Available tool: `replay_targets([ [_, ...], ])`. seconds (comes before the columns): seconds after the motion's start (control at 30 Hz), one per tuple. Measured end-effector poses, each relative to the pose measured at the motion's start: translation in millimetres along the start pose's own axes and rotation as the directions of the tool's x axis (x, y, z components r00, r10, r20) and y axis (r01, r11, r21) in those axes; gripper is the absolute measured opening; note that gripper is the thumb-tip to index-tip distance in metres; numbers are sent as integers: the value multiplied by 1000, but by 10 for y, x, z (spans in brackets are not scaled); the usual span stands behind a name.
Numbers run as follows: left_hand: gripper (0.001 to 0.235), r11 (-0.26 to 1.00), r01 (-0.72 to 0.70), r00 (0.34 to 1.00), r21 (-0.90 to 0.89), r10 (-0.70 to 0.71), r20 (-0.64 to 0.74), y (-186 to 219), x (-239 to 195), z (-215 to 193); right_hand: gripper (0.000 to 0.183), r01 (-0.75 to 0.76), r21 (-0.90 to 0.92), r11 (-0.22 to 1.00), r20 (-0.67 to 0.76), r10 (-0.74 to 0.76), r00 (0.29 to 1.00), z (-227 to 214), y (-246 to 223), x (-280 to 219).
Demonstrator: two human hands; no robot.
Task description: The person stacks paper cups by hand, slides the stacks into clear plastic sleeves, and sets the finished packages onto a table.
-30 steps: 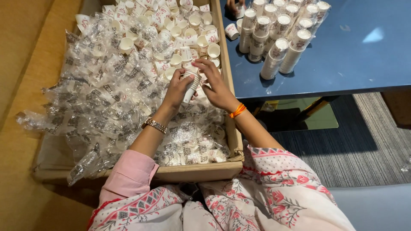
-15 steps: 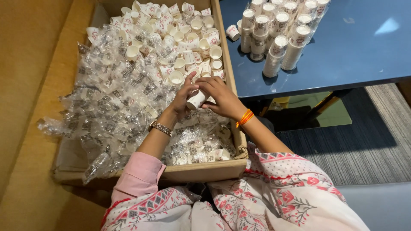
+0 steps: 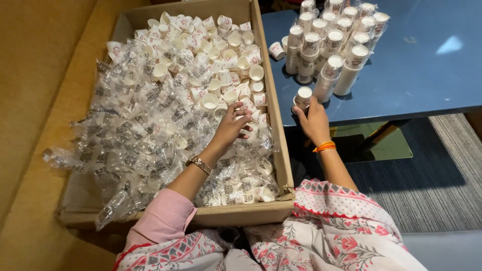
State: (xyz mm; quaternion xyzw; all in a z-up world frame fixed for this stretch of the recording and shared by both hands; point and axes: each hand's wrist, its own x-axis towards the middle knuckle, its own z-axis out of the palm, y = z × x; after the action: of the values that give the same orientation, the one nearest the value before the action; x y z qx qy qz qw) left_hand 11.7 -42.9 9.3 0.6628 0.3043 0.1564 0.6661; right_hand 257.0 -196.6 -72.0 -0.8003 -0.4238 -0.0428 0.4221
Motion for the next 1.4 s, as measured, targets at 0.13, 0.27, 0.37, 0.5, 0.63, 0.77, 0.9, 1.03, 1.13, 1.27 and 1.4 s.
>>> replay_targets([
  [0.13,64,1000,3,1000,-8,-3,-7,-27,22,-54,52,-19,31,999,23,18,1000,-15,29,-22],
  [0.27,61,1000,-5,1000,16,5,-4,4,8,-71,58,140,67,988,-41,-138,990,-115,-44,-94],
  [0.37,48,975,-92,992,204,72,105,-13,-36,-59,51,114,127,985,-161,-93,983,-196,-161,-196],
  [0.5,41,701,-321,862,637,-63,504,-372,60,74,17,298,87,950,-360,-249,899,-467,-872,-127],
  [0.63,51,518,-260,812,814,-339,475,-370,-92,227,18,404,324,855,-74,-403,912,-182,-1595,493],
  [0.77,61,440,-338,851,832,-234,470,-455,2,96,33,445,20,896,437,-408,802,860,-1552,972],
  [0.9,52,629,-376,877,680,5,480,-276,-7,-93,46,446,-369,815,678,-92,729,1354,-1498,931],
  [1.03,45,654,-401,912,642,225,342,-266,95,-202,41,427,-494,757,683,35,729,1645,-855,864],
  [1.13,37,620,-284,957,732,228,178,-240,127,-301,53,444,-497,746,690,29,723,1395,-1190,777],
  [1.27,30,589,-232,945,774,326,34,-192,33,-358,83,430,-494,756,725,85,683,1338,-1290,722],
  [1.4,31,657,-210,944,724,330,-25,-107,12,-246,98,448,-492,746,749,102,654,1427,-1120,787],
])
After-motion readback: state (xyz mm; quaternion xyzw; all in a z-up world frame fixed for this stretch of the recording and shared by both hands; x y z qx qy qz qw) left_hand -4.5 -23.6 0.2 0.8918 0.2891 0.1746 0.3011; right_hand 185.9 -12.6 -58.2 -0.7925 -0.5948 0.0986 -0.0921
